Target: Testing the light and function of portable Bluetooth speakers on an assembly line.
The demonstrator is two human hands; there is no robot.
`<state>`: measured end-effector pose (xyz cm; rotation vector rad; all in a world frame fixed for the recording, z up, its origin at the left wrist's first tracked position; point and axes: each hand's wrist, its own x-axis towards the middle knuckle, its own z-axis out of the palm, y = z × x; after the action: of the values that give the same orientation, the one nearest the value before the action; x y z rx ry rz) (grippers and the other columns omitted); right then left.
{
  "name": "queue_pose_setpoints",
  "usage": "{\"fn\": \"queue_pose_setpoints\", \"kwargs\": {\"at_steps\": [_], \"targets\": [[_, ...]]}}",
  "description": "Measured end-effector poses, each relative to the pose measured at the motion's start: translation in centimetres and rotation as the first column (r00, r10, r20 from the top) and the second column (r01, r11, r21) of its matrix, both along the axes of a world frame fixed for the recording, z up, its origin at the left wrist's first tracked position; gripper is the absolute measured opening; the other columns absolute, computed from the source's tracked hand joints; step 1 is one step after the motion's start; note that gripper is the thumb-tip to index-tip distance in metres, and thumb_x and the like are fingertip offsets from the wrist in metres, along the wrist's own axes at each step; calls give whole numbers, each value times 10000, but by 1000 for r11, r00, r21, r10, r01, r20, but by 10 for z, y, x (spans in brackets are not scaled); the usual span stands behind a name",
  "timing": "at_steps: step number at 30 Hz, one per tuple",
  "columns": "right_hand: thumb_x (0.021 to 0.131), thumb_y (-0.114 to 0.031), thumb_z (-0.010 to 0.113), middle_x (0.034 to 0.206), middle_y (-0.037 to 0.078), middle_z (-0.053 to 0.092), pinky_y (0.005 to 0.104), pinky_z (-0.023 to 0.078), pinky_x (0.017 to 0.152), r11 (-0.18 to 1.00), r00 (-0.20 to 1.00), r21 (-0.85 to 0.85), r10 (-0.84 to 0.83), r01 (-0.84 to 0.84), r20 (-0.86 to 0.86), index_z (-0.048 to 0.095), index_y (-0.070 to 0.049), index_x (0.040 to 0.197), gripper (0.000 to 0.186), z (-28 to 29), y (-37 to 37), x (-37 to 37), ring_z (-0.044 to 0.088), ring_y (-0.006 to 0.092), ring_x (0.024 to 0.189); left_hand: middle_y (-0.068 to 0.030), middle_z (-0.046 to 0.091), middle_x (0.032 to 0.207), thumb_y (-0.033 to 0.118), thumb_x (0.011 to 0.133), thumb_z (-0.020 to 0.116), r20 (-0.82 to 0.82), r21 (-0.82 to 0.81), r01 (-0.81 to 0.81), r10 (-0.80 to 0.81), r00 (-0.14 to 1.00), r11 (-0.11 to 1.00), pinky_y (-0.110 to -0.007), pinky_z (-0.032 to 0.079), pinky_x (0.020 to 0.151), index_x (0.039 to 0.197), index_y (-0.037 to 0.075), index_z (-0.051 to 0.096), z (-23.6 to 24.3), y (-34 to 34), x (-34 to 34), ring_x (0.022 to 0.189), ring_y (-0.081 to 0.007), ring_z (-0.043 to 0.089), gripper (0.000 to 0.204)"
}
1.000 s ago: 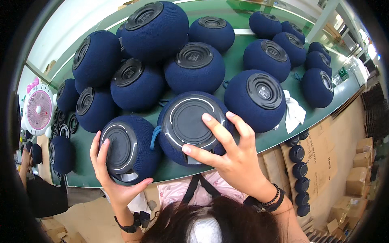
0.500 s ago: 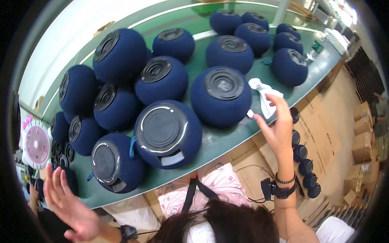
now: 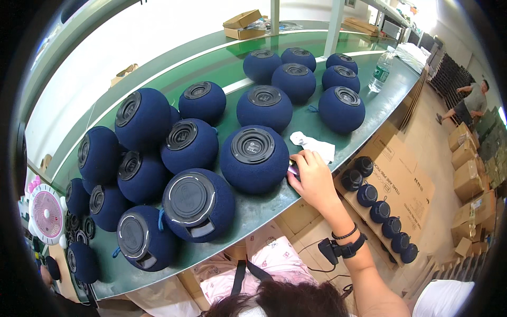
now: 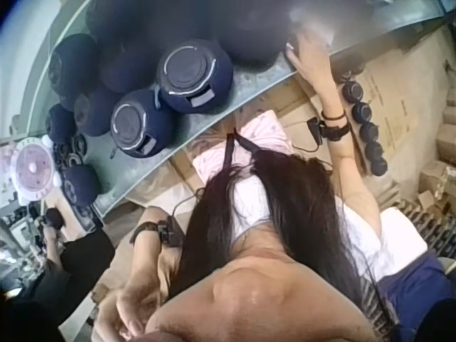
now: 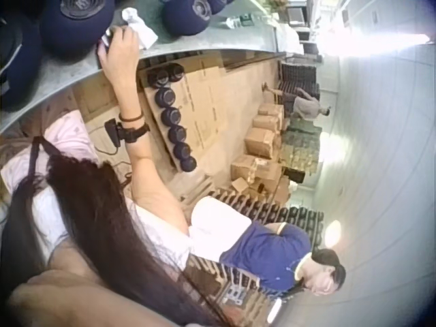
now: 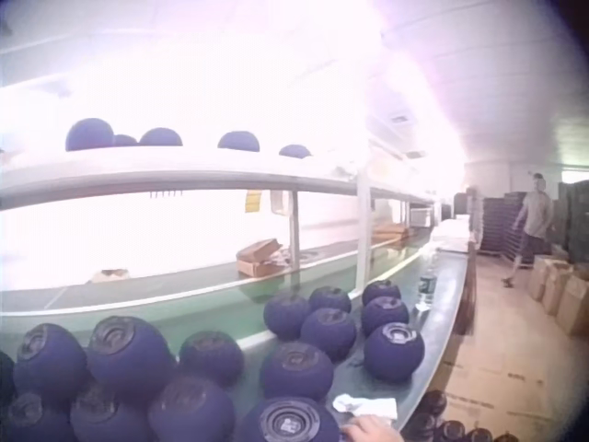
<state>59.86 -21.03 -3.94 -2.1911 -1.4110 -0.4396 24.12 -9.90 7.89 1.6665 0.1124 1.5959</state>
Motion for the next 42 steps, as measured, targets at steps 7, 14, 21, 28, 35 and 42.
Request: {"fn": "queue_pose_setpoints", "kwargs": {"at_steps": [7,14,21,28,35,42], "targets": [[735,-152,692,850,118,573,390,493,737,979,959,-136,-116,155,258,558,-14,945,285,-5,13,0,586,275,829,-285,456,1279,445,853,575,62,-6,-150,151,987,989,-503,371,1025,1253,-3,470,-32,-20,-12,1171,-419,498,610],[772,-205,698,820,127,607,411,507,694,975,980,-171,-115,143,160,528,-25,903,280,-3,15,22,624,294,802,-267,483,1229,438,860,580,104,10,-275,273,956,961,-497,389,1007,1214,-6,483,-52,-28,-26,1146,-418,508,577],[745,-152,699,796,168,637,458,503,711,998,996,20,53,-52,-67,552,-44,1023,332,-8,6,35,634,363,788,-248,509,1179,431,866,585,220,97,-312,286,933,945,-491,407,990,1175,-10,497,-52,-9,-10,1120,-417,518,546],[695,-179,697,882,133,670,427,501,827,992,988,-11,121,-123,-91,691,-56,1007,336,0,17,36,632,314,899,-278,516,1138,407,874,553,-50,225,-309,327,944,924,-489,419,986,1159,-42,489,-47,-3,34,1088,-411,538,535],[680,-212,709,844,109,611,396,485,783,999,987,18,27,-30,159,618,-52,839,243,-8,7,43,602,281,875,-239,581,1100,227,790,622,-356,493,-101,306,883,864,-506,454,932,1067,-20,608,-40,1,81,1030,-420,590,371],[718,-162,699,881,137,627,438,481,820,967,974,127,224,-219,-23,624,-72,972,279,-24,30,53,600,330,882,-242,502,1337,268,811,651,-641,535,-65,455,619,842,-519,309,1082,1271,11,547,-41,4,111,1284,-450,420,537]]}}
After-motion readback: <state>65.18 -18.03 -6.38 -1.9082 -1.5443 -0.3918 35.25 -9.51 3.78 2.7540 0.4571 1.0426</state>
